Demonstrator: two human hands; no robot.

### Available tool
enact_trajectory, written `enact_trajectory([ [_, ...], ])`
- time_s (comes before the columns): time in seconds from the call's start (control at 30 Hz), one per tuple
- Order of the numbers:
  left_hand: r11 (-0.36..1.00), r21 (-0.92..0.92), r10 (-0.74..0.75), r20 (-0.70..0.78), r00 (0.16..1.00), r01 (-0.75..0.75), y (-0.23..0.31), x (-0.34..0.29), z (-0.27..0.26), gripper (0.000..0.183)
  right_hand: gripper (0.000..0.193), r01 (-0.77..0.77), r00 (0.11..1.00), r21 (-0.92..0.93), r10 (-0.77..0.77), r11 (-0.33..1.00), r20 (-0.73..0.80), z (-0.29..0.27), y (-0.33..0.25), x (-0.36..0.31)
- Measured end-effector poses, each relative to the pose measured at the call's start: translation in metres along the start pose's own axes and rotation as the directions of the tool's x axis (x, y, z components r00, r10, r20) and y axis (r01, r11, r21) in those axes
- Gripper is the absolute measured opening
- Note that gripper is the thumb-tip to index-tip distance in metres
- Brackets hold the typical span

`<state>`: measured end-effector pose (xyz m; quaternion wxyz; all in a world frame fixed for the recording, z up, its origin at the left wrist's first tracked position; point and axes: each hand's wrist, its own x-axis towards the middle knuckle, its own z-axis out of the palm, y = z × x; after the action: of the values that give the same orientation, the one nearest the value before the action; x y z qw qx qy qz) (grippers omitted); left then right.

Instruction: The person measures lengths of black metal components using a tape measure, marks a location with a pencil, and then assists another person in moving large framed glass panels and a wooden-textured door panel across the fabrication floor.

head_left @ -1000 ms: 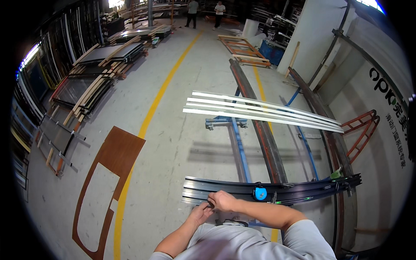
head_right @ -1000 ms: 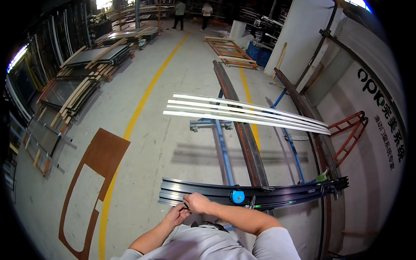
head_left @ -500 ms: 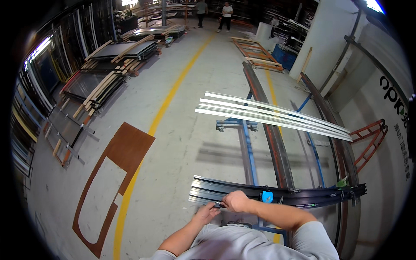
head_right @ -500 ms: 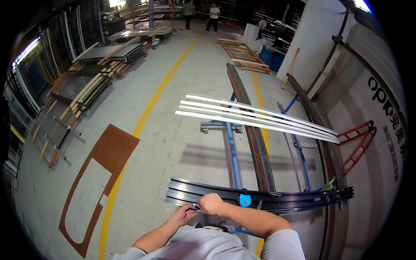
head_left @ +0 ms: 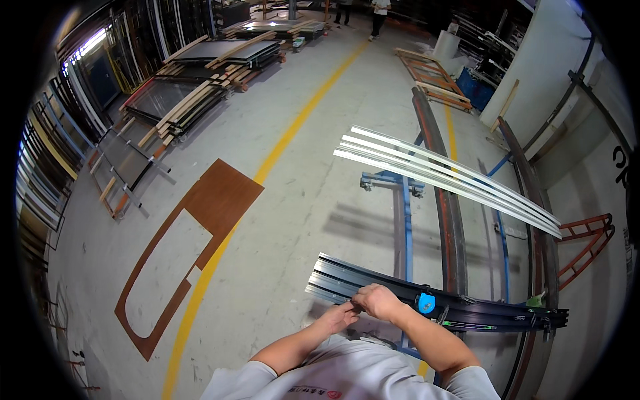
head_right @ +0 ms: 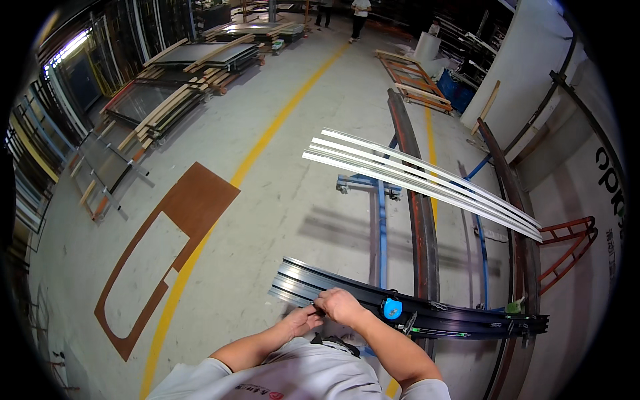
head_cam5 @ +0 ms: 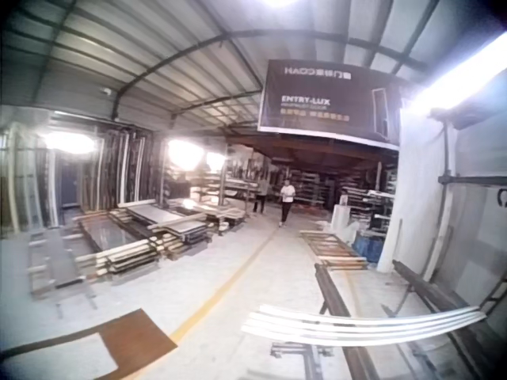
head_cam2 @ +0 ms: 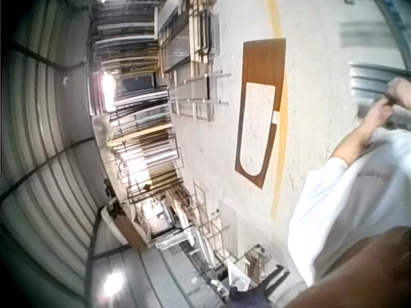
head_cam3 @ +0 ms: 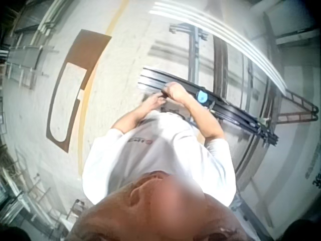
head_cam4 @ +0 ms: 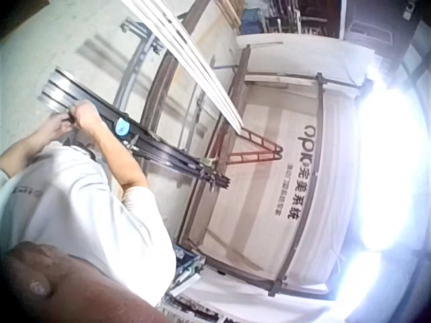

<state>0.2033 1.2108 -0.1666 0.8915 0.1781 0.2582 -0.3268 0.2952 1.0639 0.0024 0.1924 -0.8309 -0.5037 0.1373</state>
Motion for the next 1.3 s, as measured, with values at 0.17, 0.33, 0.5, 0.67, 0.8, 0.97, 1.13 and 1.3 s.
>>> enact_trajectory([
  [0.17, 0.999, 0.033, 0.012, 0.077, 0.997, -0.014, -0.005, 0.009, -0.015, 0.016, 0.016, -0.027, 1.0, 0.006, 0.027, 1.0, -0.006, 0.001, -0.003, 0.005],
  [0.33, 0.995, 0.089, 0.029, 0.052, 0.998, -0.034, -0.006, 0.01, -0.014, 0.017, 0.014, 0.006, 1.0, -0.013, -0.006, 1.0, 0.001, 0.007, 0.004, 0.002],
  [0.5, 0.996, 0.071, 0.042, 0.032, 0.999, -0.045, -0.005, 0.003, -0.005, 0.017, 0.014, 0.001, 1.0, 0.002, -0.001, 1.0, 0.027, 0.002, 0.001, 0.003],
  [0.67, 0.997, 0.046, 0.058, -0.067, 0.996, -0.055, -0.005, -0.001, -0.005, 0.017, 0.014, -0.019, 0.996, 0.038, 0.022, 0.999, -0.081, -0.01, -0.003, 0.008],
  [0.8, 0.998, -0.005, 0.058, 0.0, 0.998, -0.058, -0.001, 0.009, -0.012, 0.016, 0.014, -0.024, 0.993, 0.036, 0.028, 0.999, -0.111, -0.022, -0.006, 0.009],
  [0.97, 0.993, -0.047, 0.105, -0.073, 0.992, -0.109, 0.002, 0.006, -0.016, 0.014, 0.016, -0.227, 0.939, 0.139, 0.254, 0.964, -0.233, -0.003, -0.01, -0.021],
  [1.13, 0.979, -0.089, 0.17, -0.14, 0.975, -0.183, 0.022, -0.019, -0.004, 0.013, 0.014, -0.369, 0.807, 0.305, 0.465, 0.878, -0.363, 0.014, -0.019, -0.044],
  [1.3, 0.955, -0.12, 0.253, -0.137, 0.958, -0.27, 0.034, -0.026, -0.024, 0.014, 0.011, -0.412, 0.74, 0.36, 0.538, 0.837, -0.404, 0.018, -0.029, -0.052],
])
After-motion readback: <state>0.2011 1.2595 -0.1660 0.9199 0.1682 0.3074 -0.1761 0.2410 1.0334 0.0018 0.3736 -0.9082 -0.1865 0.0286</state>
